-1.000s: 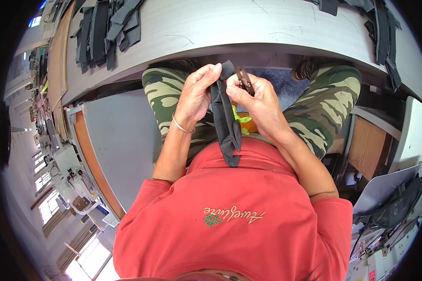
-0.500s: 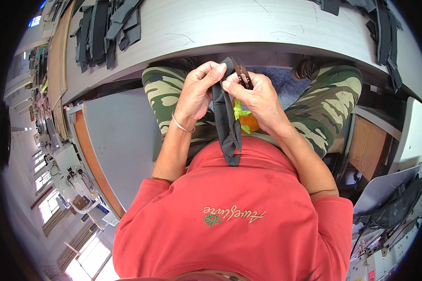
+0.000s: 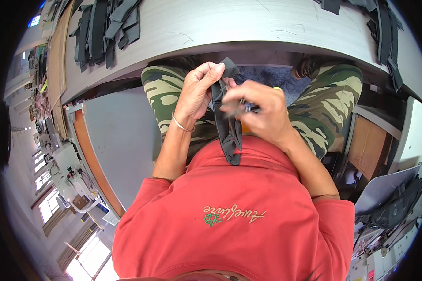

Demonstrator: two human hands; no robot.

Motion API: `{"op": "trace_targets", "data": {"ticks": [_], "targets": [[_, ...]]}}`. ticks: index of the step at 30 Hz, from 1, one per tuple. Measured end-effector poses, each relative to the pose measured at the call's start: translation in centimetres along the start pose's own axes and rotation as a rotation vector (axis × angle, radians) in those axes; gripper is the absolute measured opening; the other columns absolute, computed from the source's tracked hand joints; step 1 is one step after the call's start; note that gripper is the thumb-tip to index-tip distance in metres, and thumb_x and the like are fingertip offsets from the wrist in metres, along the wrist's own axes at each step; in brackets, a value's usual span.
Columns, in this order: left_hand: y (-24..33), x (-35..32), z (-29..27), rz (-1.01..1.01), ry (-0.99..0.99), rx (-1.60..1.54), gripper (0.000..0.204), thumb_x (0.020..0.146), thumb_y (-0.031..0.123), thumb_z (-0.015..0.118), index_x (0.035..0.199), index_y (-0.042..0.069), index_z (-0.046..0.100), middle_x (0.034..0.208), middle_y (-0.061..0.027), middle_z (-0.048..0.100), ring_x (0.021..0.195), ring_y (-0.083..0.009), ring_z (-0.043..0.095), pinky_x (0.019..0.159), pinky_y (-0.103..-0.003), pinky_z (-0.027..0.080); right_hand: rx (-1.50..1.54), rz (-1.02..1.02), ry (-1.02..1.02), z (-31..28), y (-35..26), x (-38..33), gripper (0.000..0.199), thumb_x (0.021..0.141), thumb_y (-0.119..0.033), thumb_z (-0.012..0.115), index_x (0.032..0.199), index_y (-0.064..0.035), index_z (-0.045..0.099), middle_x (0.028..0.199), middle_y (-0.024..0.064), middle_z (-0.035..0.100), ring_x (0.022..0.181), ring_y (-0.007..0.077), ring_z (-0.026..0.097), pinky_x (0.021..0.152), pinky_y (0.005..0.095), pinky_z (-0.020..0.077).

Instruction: Trimming excess material and threads from grey fabric/foam components using thread snips.

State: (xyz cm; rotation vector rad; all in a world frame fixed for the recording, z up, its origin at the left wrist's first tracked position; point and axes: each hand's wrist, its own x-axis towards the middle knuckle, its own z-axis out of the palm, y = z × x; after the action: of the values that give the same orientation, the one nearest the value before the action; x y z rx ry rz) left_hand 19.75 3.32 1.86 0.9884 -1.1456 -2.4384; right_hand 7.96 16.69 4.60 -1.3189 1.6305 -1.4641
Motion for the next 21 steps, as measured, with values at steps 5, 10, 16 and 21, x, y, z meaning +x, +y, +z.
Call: {"op": "trace_targets", "data": {"ticks": [5, 10, 16, 21], "targets": [[0.2, -0.1, -0.2, 0.001, 0.006, 0.034, 0.026, 0.089, 0.028, 0.066, 0.089, 0.003, 0.058, 0.075, -0.0102, 0.064, 0.069, -0.0131, 0.062, 0.061, -0.024, 0.05, -0.04, 0.154, 0.173, -0.2, 1.2, -0.6, 0.025, 0.076, -0.012, 0.074, 0.098, -0.0032, 0.065, 0.087, 0.0073, 0.067, 0.074, 0.0149, 0.063, 0.068, 0.0271, 0.0494], [0.2, -0.1, 0.0, -0.012, 0.01, 0.028, 0.025, 0.089, 0.027, 0.067, 0.087, 0.003, 0.059, 0.074, -0.0093, 0.064, 0.068, -0.0119, 0.061, 0.061, -0.024, 0.05, -0.034, 0.348, 0.052, 0.0, 1.3, -1.1, 0.022, 0.078, -0.012, 0.072, 0.098, -0.0047, 0.067, 0.086, 0.0063, 0.067, 0.072, 0.0148, 0.062, 0.067, 0.027, 0.0486], [-0.2, 0.2, -0.3, -0.011, -0.005, 0.04, 0.025, 0.088, 0.026, 0.068, 0.087, 0.003, 0.059, 0.075, -0.0048, 0.061, 0.069, -0.0109, 0.06, 0.063, -0.024, 0.05, -0.133, 0.215, 0.127, 1.2, 1.9, -0.6, 0.019, 0.078, -0.012, 0.072, 0.095, -0.006, 0.068, 0.083, 0.0047, 0.068, 0.07, 0.0156, 0.061, 0.064, 0.028, 0.0475], [-0.3, -0.5, 0.2, -0.01, 0.04, 0.03, 0.03, 0.089, 0.028, 0.067, 0.101, 0.002, 0.058, 0.085, -0.0063, 0.062, 0.076, -0.0126, 0.062, 0.066, -0.025, 0.052, -0.5, 0.1, 0.028, 0.2, 1.2, -0.2, 0.014, 0.078, -0.011, 0.07, 0.091, -0.0064, 0.07, 0.081, 0.004, 0.068, 0.074, 0.0155, 0.061, 0.066, 0.028, 0.0476]]}}
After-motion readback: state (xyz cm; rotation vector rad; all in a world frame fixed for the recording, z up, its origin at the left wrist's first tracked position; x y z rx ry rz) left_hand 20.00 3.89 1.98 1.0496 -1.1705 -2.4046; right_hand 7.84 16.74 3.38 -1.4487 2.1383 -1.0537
